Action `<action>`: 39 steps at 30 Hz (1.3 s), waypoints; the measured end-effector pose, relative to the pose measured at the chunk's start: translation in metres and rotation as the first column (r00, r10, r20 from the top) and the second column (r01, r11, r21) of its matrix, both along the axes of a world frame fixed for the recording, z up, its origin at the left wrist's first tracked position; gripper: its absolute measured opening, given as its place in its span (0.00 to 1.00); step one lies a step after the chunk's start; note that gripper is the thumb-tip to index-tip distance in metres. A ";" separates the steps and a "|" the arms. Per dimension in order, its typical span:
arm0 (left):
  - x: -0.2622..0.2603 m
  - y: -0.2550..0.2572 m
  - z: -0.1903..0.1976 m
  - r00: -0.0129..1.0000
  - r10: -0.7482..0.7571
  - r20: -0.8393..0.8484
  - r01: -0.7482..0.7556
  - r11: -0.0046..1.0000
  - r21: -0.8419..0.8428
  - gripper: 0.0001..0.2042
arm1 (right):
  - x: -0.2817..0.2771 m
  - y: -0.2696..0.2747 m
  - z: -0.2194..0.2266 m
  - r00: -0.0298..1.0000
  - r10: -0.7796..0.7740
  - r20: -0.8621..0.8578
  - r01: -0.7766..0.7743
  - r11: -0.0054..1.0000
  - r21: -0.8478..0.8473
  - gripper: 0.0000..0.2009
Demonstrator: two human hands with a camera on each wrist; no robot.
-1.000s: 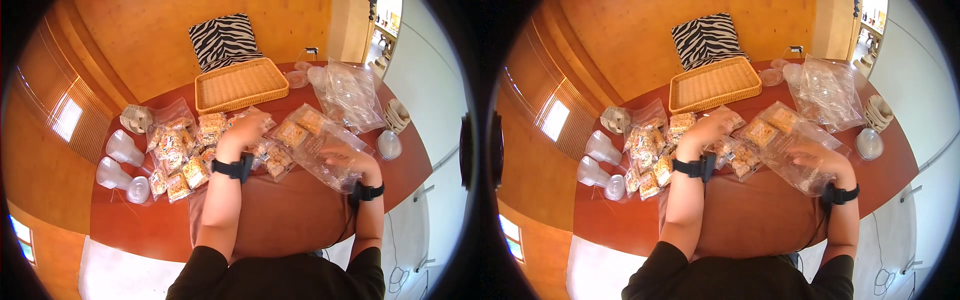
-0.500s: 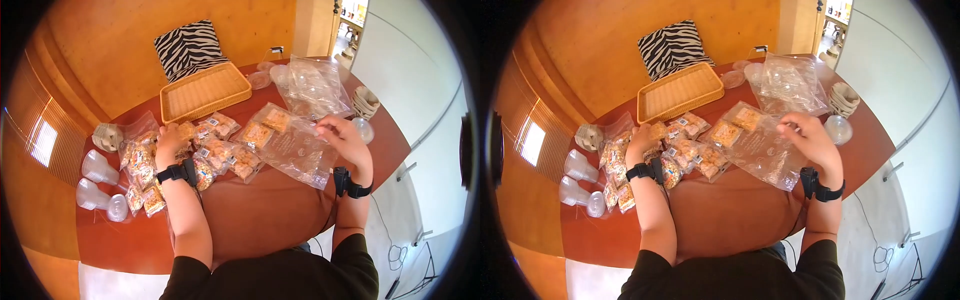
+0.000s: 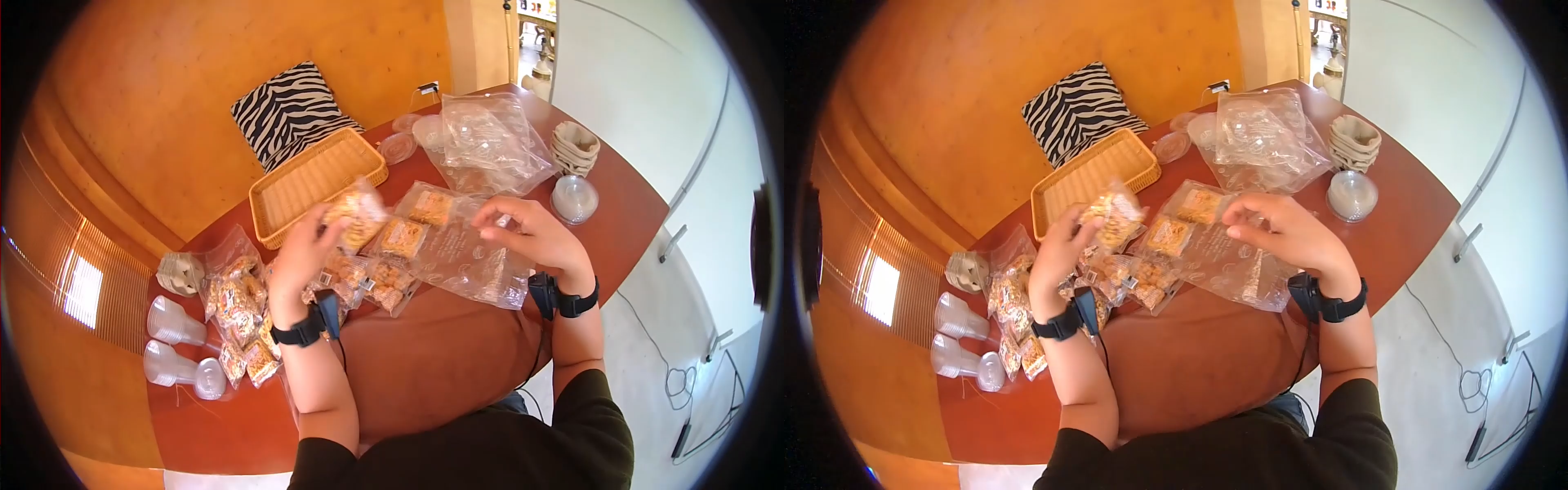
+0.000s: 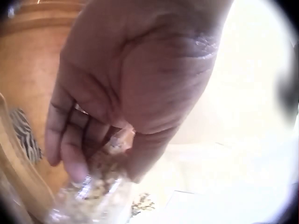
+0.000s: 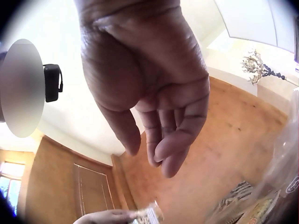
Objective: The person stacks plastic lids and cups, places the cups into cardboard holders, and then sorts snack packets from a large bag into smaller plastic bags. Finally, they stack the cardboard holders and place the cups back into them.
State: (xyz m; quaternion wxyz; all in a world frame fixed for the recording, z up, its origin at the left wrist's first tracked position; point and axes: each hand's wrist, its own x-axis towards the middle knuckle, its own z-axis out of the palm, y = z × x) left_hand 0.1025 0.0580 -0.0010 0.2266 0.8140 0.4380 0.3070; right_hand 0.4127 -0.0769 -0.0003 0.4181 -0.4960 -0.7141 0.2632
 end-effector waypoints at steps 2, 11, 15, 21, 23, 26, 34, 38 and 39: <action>0.031 -0.020 0.000 0.963 -0.211 0.169 0.235 0.962 -0.137 0.19 | -0.003 -0.003 0.001 0.999 0.029 -0.033 -0.029 1.000 -0.005 0.15; 0.094 -0.049 -0.020 0.858 -0.467 0.215 0.488 0.871 -0.053 0.18 | 0.013 -0.009 -0.007 0.994 0.036 0.101 -0.040 0.998 0.039 0.19; 0.084 -0.024 -0.055 0.902 -0.383 -0.199 0.428 0.855 0.293 0.19 | 0.051 -0.027 -0.007 0.970 -0.240 -0.022 0.240 0.971 -0.016 0.14; 0.075 -0.002 -0.087 0.760 -0.351 -0.546 0.417 0.909 -0.004 0.21 | 0.082 -0.027 -0.036 0.965 -0.183 0.188 0.227 0.942 -0.248 0.11; 0.073 -0.003 -0.084 0.776 -0.385 -0.499 0.427 0.903 -0.032 0.18 | 0.071 -0.016 -0.037 0.985 -0.094 0.147 0.148 0.899 -0.413 0.10; 0.070 -0.004 -0.083 0.792 -0.419 -0.445 0.447 0.893 -0.044 0.16 | 0.058 0.005 -0.041 0.993 0.014 0.119 0.054 0.834 -0.549 0.14; 0.070 0.001 -0.088 0.802 -0.432 -0.413 0.451 0.891 -0.057 0.16 | 0.045 0.034 -0.070 0.974 -0.198 0.111 0.226 0.899 -0.375 0.29; 0.073 -0.006 -0.074 0.796 -0.438 -0.417 0.426 0.896 -0.128 0.16 | 0.049 0.032 -0.088 0.841 -0.152 0.520 0.237 0.966 -0.100 0.33; 0.073 -0.007 -0.071 0.786 -0.451 -0.422 0.422 0.891 -0.166 0.16 | 0.051 0.032 -0.093 0.851 -0.089 0.517 0.167 0.980 -0.106 0.33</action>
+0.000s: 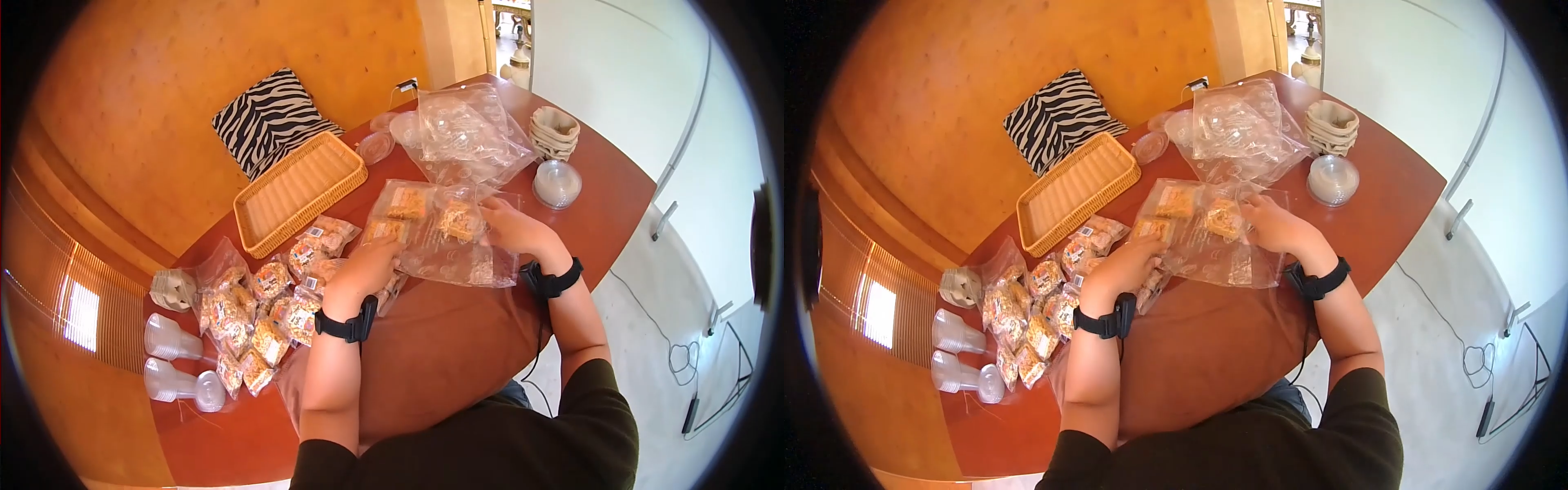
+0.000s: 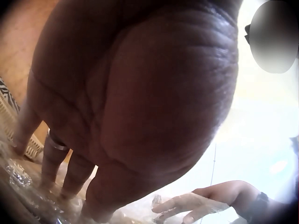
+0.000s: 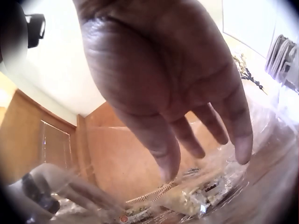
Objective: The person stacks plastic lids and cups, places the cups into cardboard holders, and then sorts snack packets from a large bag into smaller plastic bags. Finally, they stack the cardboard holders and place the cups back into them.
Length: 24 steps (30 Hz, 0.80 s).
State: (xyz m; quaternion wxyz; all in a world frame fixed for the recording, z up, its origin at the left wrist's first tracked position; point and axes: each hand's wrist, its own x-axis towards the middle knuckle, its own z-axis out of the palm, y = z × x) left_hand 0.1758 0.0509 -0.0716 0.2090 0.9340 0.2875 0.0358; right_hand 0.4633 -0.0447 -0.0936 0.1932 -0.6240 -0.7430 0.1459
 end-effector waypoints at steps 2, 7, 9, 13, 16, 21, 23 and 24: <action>-0.002 0.000 -0.005 1.000 -0.001 0.028 0.000 0.999 0.041 0.16 | -0.006 -0.004 0.005 0.991 0.133 -0.013 -0.133 0.991 -0.007 0.33; -0.003 0.002 -0.010 0.999 -0.009 0.043 0.006 0.997 0.080 0.17 | -0.015 0.000 0.021 0.990 0.037 0.134 -0.007 0.977 -0.214 0.34; -0.003 0.002 -0.011 0.999 -0.008 0.044 0.004 0.996 0.085 0.17 | -0.021 0.001 0.026 0.989 0.017 0.146 0.020 0.967 -0.254 0.34; 0.000 0.001 -0.011 0.999 0.007 0.035 -0.009 0.997 0.075 0.18 | -0.023 0.013 0.016 0.988 0.128 0.087 -0.106 0.968 -0.227 0.33; 0.001 -0.002 -0.009 1.000 0.017 0.027 -0.019 0.997 0.069 0.20 | -0.030 0.020 0.014 0.987 0.117 0.109 -0.095 0.977 -0.190 0.26; 0.001 -0.006 0.002 1.000 -0.005 -0.021 0.006 0.999 0.038 0.22 | -0.032 0.046 0.001 0.958 0.147 0.244 -0.078 0.959 -0.272 0.19; 0.000 -0.006 0.001 1.000 -0.008 -0.012 0.009 0.999 0.039 0.22 | -0.031 0.053 -0.004 0.951 0.165 0.261 -0.088 0.955 -0.284 0.17; -0.001 -0.005 0.001 1.000 -0.008 -0.007 0.008 0.999 0.040 0.22 | -0.028 0.058 -0.012 0.949 0.159 0.272 -0.082 0.958 -0.275 0.17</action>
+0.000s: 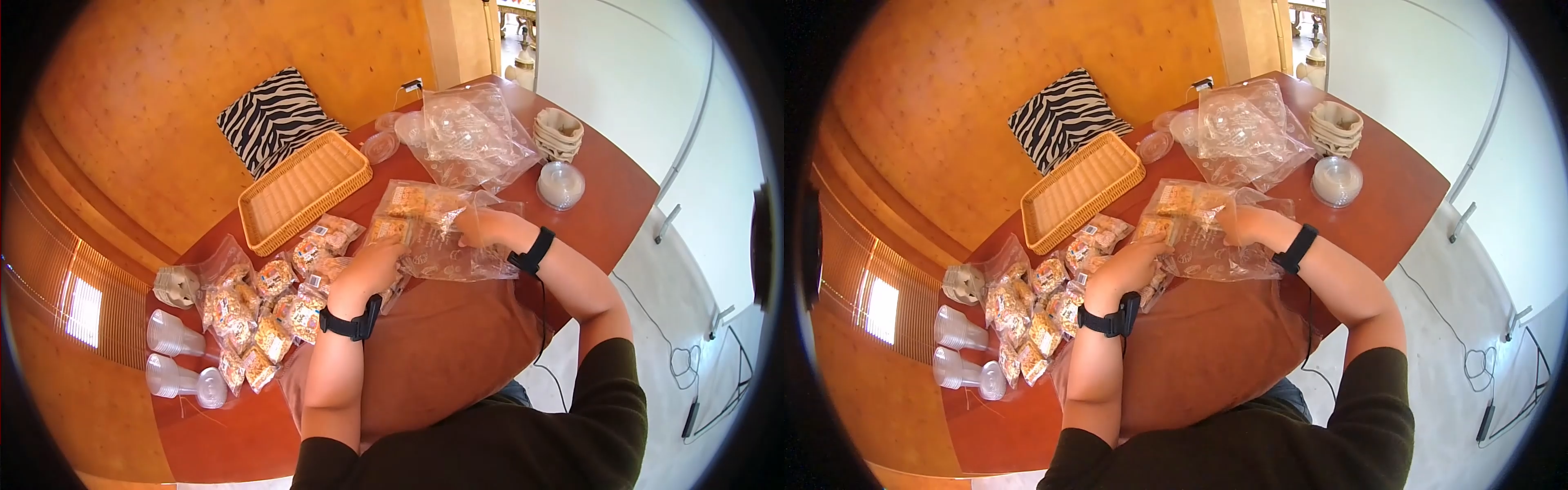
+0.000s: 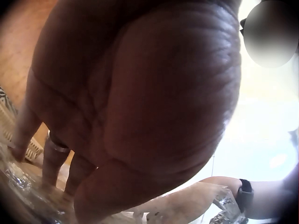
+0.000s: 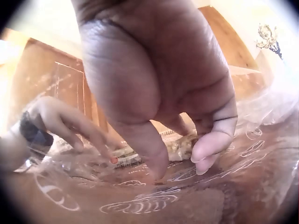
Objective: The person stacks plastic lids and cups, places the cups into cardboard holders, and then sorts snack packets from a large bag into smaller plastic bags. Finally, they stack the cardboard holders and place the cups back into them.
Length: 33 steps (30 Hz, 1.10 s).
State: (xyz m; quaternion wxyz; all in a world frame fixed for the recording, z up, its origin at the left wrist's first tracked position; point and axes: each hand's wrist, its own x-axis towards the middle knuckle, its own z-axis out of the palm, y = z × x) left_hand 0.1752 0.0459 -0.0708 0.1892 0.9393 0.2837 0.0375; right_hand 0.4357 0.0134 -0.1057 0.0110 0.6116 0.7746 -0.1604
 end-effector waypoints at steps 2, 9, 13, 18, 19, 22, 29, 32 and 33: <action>-0.001 0.003 -0.004 1.000 -0.006 0.014 0.005 1.000 0.008 0.22 | 0.004 0.005 -0.009 1.000 -0.002 0.018 0.002 1.000 0.018 0.17; -0.001 0.004 0.005 0.999 -0.034 -0.007 0.034 0.999 -0.010 0.19 | -0.008 -0.005 0.008 0.989 -0.141 0.055 0.126 0.970 0.210 0.26; 0.001 0.007 0.011 1.000 0.000 -0.028 -0.002 0.997 -0.071 0.20 | -0.008 -0.005 0.010 0.979 -0.205 0.008 0.202 0.971 0.126 0.27; 0.003 0.019 -0.005 0.961 -0.030 0.273 0.001 0.995 0.104 0.21 | -0.004 -0.028 0.016 0.996 -0.091 -0.017 0.093 0.989 0.117 0.21; 0.006 0.022 -0.004 0.985 -0.024 0.171 0.017 0.999 0.041 0.21 | -0.004 -0.030 0.014 0.996 -0.084 -0.008 0.084 0.990 0.113 0.18; 0.017 0.027 -0.008 0.998 -0.054 -0.011 0.053 0.997 -0.064 0.19 | -0.005 -0.028 0.012 0.994 -0.101 0.038 0.097 0.991 0.089 0.15; -0.012 0.027 -0.011 0.972 0.032 0.232 -0.044 0.998 0.049 0.19 | 0.033 -0.023 0.001 0.978 0.109 -0.180 -0.079 0.983 0.165 0.11; -0.037 0.018 0.036 0.950 0.259 0.173 -0.229 0.958 -0.175 0.18 | 0.046 -0.053 0.032 0.952 0.247 -0.182 -0.162 0.908 0.386 0.08; -0.051 0.024 0.040 0.939 0.291 0.185 -0.267 0.953 -0.142 0.18 | 0.057 -0.057 0.032 0.999 0.015 0.033 -0.025 0.944 0.329 0.09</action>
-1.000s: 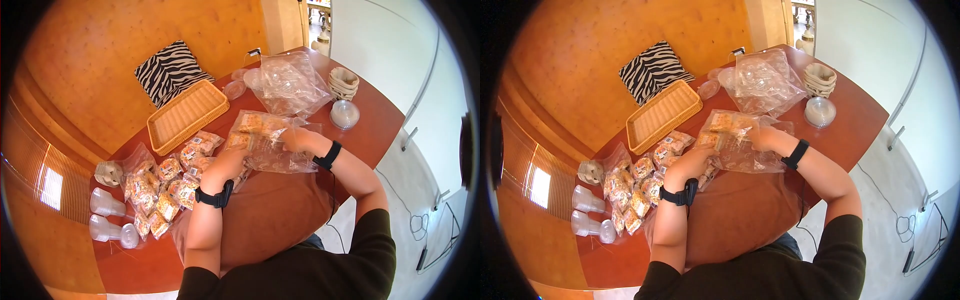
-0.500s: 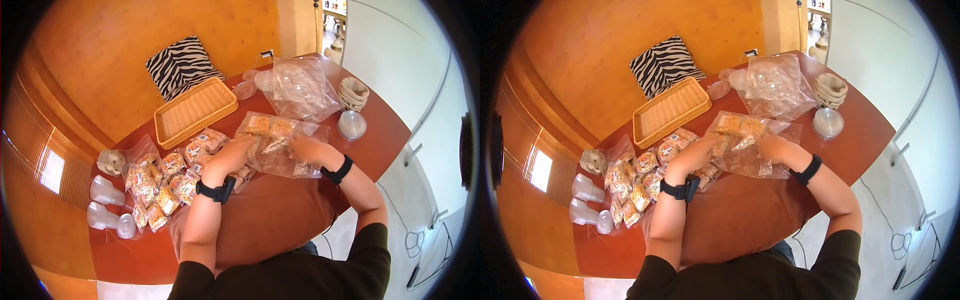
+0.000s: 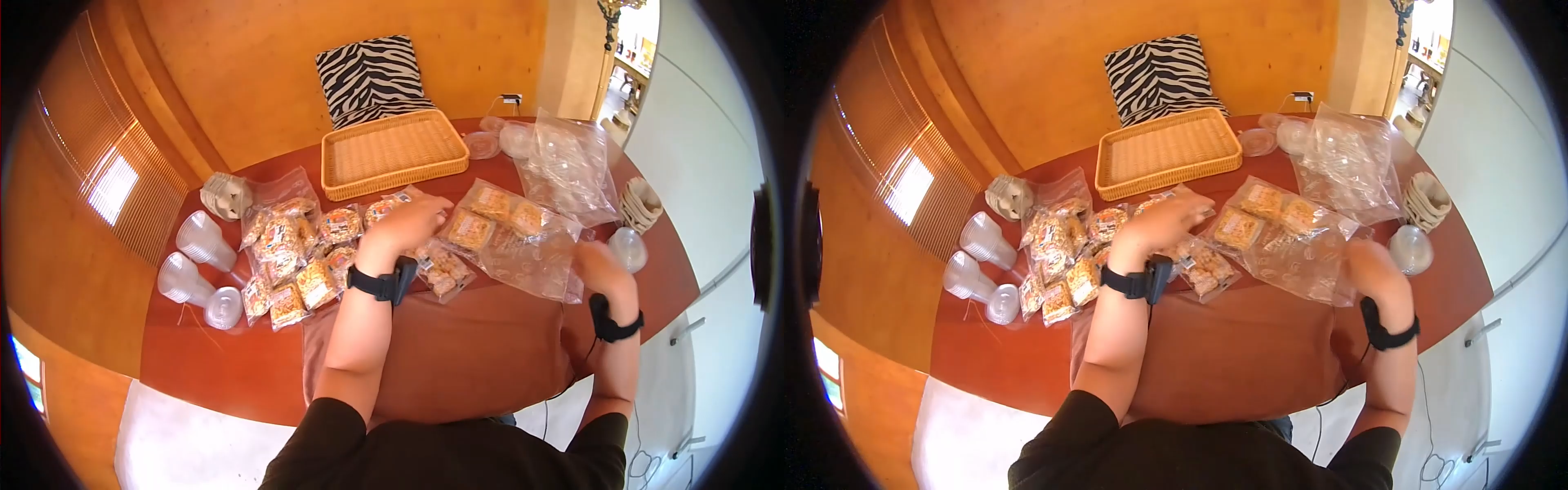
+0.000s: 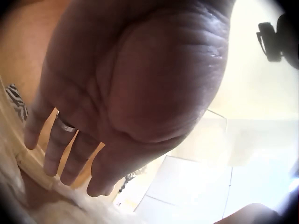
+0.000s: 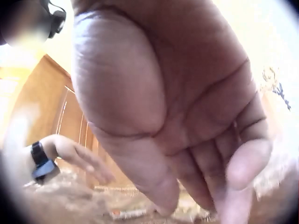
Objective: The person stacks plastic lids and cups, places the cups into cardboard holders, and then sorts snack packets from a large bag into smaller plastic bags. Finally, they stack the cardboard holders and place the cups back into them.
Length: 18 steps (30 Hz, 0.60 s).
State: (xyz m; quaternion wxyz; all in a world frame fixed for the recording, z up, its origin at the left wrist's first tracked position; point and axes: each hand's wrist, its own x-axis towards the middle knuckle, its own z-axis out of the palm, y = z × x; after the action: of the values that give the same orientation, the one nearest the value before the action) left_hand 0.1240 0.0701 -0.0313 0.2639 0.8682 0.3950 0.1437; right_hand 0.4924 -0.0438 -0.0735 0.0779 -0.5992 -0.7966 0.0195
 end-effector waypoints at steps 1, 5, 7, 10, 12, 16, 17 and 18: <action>-0.017 0.005 0.003 0.999 0.036 0.001 -0.036 0.999 0.034 0.19 | -0.026 -0.014 0.037 0.967 -0.242 0.074 0.247 0.967 -0.069 0.08; -0.073 0.016 -0.003 0.915 0.404 -0.016 -0.404 0.915 0.006 0.23 | -0.085 -0.039 0.085 0.983 -0.144 -0.116 0.169 0.954 0.246 0.11; -0.102 0.022 -0.014 0.907 0.416 -0.059 -0.414 0.909 0.052 0.25 | -0.118 -0.038 0.093 0.982 -0.009 -0.188 0.056 0.968 0.246 0.12; -0.134 0.026 -0.029 0.905 0.419 -0.076 -0.409 0.905 0.117 0.26 | -0.153 -0.014 0.078 0.954 0.237 -0.185 -0.235 0.971 0.035 0.20; -0.149 0.023 -0.027 0.878 0.463 -0.118 -0.440 0.880 0.180 0.25 | -0.184 0.003 0.063 0.950 0.258 -0.178 -0.281 0.953 -0.114 0.23; -0.178 0.008 -0.017 0.838 0.545 0.034 -0.539 0.816 0.211 0.22 | -0.232 0.032 0.020 0.874 0.449 -0.187 -0.470 0.878 -0.088 0.26; -0.187 0.007 -0.018 0.820 0.563 0.107 -0.552 0.726 0.410 0.21 | -0.242 0.033 0.014 0.850 0.497 -0.172 -0.510 0.859 -0.036 0.27; -0.198 0.006 -0.017 0.791 0.589 0.164 -0.598 0.691 0.406 0.21 | -0.248 0.035 0.012 0.851 0.495 -0.175 -0.509 0.859 -0.046 0.27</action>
State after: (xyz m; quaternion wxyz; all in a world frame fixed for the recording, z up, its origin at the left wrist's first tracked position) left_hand -0.0742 0.0757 -0.0483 0.0052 0.7284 0.6085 0.3149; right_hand 0.2445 -0.0091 -0.0615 0.1053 -0.3698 -0.9150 0.1227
